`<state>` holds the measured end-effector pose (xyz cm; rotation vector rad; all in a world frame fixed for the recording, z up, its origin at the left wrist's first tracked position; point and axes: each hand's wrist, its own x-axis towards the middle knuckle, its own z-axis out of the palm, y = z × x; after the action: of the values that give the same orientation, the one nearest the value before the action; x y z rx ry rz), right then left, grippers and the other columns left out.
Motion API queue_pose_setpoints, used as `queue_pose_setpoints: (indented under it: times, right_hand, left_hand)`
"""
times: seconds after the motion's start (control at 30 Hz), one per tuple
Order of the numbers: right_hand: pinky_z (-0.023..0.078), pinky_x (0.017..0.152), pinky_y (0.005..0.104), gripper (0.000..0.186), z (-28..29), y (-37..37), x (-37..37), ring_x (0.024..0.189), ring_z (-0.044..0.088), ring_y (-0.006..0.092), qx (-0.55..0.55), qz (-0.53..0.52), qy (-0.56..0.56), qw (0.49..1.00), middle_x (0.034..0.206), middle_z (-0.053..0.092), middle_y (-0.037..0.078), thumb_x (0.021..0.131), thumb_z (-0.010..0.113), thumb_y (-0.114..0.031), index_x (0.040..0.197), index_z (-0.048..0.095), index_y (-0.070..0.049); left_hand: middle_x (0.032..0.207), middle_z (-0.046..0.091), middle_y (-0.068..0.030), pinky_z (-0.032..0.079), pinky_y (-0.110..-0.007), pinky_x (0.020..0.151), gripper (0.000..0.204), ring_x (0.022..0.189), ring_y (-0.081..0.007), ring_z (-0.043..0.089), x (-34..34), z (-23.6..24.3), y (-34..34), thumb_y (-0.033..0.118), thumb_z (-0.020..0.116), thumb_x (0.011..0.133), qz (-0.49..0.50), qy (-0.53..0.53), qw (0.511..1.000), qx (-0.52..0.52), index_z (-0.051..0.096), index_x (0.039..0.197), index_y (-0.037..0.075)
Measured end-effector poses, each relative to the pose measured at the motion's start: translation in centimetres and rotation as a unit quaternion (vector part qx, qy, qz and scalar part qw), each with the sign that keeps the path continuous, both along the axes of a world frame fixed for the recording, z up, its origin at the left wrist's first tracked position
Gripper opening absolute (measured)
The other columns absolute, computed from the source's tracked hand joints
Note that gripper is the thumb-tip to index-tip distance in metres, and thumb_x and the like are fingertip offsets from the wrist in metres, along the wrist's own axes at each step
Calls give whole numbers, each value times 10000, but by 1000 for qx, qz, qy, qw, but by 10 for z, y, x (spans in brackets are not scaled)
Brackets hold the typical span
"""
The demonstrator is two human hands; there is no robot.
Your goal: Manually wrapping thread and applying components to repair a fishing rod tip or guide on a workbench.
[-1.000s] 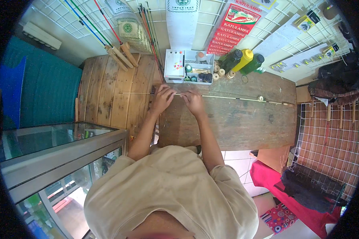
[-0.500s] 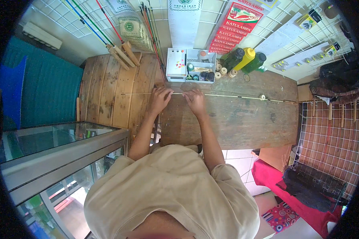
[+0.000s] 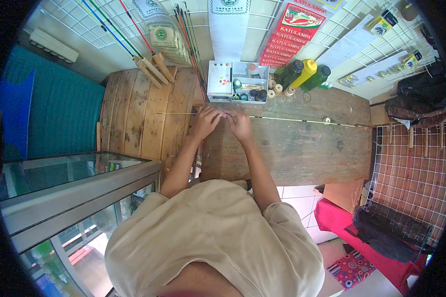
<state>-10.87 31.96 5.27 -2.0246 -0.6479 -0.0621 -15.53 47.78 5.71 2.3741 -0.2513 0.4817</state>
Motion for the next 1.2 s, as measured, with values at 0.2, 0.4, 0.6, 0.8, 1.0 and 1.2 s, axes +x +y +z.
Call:
queue_pose_setpoints:
  times: [0.2, 0.4, 0.6, 0.8, 1.0, 1.2]
  right_hand:
    - [509, 666, 305, 113, -15, -11, 6, 759, 667, 227, 22, -18, 28, 999, 885, 696, 121, 796, 685, -26, 906, 708, -32]
    - [501, 662, 308, 101, -11, -16, 4, 760, 663, 238, 37, -41, 66, 996, 861, 696, 112, 792, 693, -35, 890, 715, -45]
    - [501, 715, 326, 99, -10, -11, 6, 787, 662, 262, 16, -12, -13, 1000, 859, 693, 122, 786, 695, -34, 883, 715, -40]
    - [493, 714, 331, 102, -6, 6, 6, 793, 653, 268, 15, 13, -10, 1000, 848, 688, 119, 787, 685, -19, 886, 707, -26]
    - [486, 689, 334, 96, -8, 10, 10, 767, 633, 271, 36, -5, -15, 999, 841, 681, 114, 777, 683, 2, 867, 703, -25]
    - [477, 759, 342, 85, -4, 14, 9, 791, 630, 278, 37, 8, -46, 998, 839, 680, 113, 765, 695, 0, 845, 702, -26]
  left_hand:
    - [948, 689, -55, 373, -387, 888, 152, 990, -230, 581, -3, 0, 0, 194, 659, 831, 44, 25, 997, 53, 681, 961, 119]
    - [961, 691, -33, 348, -415, 930, 134, 1054, -221, 554, -8, -4, 18, 205, 645, 841, 65, 33, 994, 82, 704, 930, 124]
    - [921, 684, -25, 377, -411, 897, 113, 993, -218, 576, -7, -1, 14, 181, 654, 824, 76, 33, 995, 62, 706, 899, 113]
    - [897, 679, -32, 409, -395, 874, 126, 979, -224, 579, -7, 2, 16, 192, 651, 833, 83, 10, 995, 57, 703, 896, 96]
    - [913, 681, -42, 417, -395, 893, 149, 1045, -247, 544, -10, 3, 25, 191, 665, 823, 143, -8, 989, 34, 709, 921, 88]
    - [920, 696, -17, 405, -397, 875, 130, 1037, -252, 539, -16, 3, 34, 136, 699, 782, 152, 12, 987, 44, 722, 909, 120]
